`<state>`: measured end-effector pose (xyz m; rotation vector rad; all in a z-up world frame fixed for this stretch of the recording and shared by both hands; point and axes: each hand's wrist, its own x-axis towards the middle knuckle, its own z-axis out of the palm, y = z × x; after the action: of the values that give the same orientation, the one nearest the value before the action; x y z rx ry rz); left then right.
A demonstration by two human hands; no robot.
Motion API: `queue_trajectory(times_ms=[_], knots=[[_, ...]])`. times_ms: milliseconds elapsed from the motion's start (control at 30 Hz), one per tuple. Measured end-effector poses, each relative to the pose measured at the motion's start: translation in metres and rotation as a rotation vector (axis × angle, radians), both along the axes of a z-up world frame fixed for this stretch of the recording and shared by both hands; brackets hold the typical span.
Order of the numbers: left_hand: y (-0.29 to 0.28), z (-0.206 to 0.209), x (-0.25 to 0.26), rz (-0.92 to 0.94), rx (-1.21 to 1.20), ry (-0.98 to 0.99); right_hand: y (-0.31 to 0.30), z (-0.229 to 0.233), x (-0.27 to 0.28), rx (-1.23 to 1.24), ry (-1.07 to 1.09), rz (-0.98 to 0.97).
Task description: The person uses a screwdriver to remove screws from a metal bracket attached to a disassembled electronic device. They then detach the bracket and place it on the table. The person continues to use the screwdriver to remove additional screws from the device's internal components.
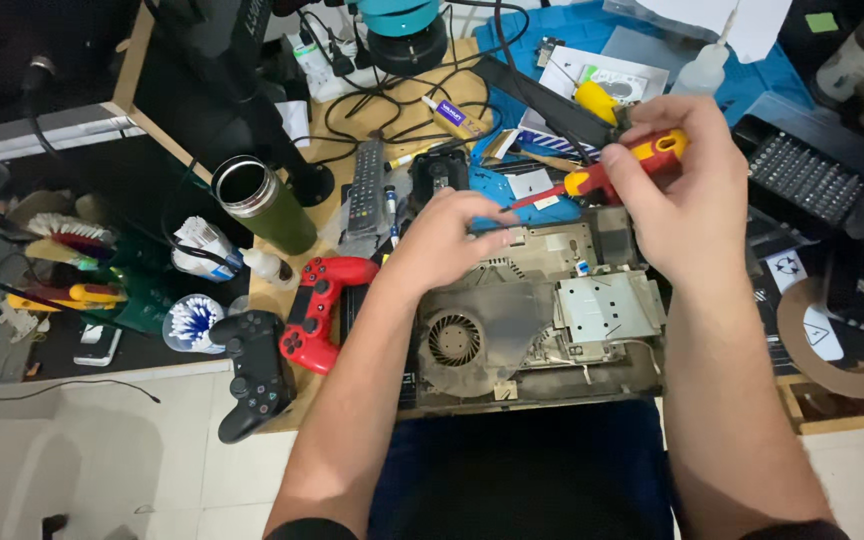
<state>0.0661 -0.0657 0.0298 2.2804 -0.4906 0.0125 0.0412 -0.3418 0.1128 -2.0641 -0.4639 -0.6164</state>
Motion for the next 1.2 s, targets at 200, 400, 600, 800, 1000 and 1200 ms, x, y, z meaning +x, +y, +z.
queue_trajectory(times_ms=[200, 400, 600, 800, 1000, 1200], knots=[[-0.007, -0.007, 0.016, -0.070, 0.207, 0.008, -0.011, -0.005, 0.004, -0.031, -0.009, -0.024], [-0.016, 0.003, 0.012, -0.080, 0.404, 0.089, 0.001, -0.018, 0.011, -0.273, 0.244, 0.031], [-0.024, -0.035, 0.030, -0.058, 0.430, 0.025, 0.005, -0.025, 0.013, -0.254, 0.185, 0.017], [-0.031, -0.046, 0.041, -0.069, 0.409, 0.006, -0.012, -0.027, 0.017, -0.240, 0.097, -0.004], [-0.017, -0.045, 0.070, 0.071, 0.455, -0.187, -0.020, -0.015, 0.008, -0.132, 0.003, -0.068], [0.011, 0.036, 0.002, 0.182, 0.371, 0.068, -0.027, 0.010, -0.021, -0.127, 0.201, -0.030]])
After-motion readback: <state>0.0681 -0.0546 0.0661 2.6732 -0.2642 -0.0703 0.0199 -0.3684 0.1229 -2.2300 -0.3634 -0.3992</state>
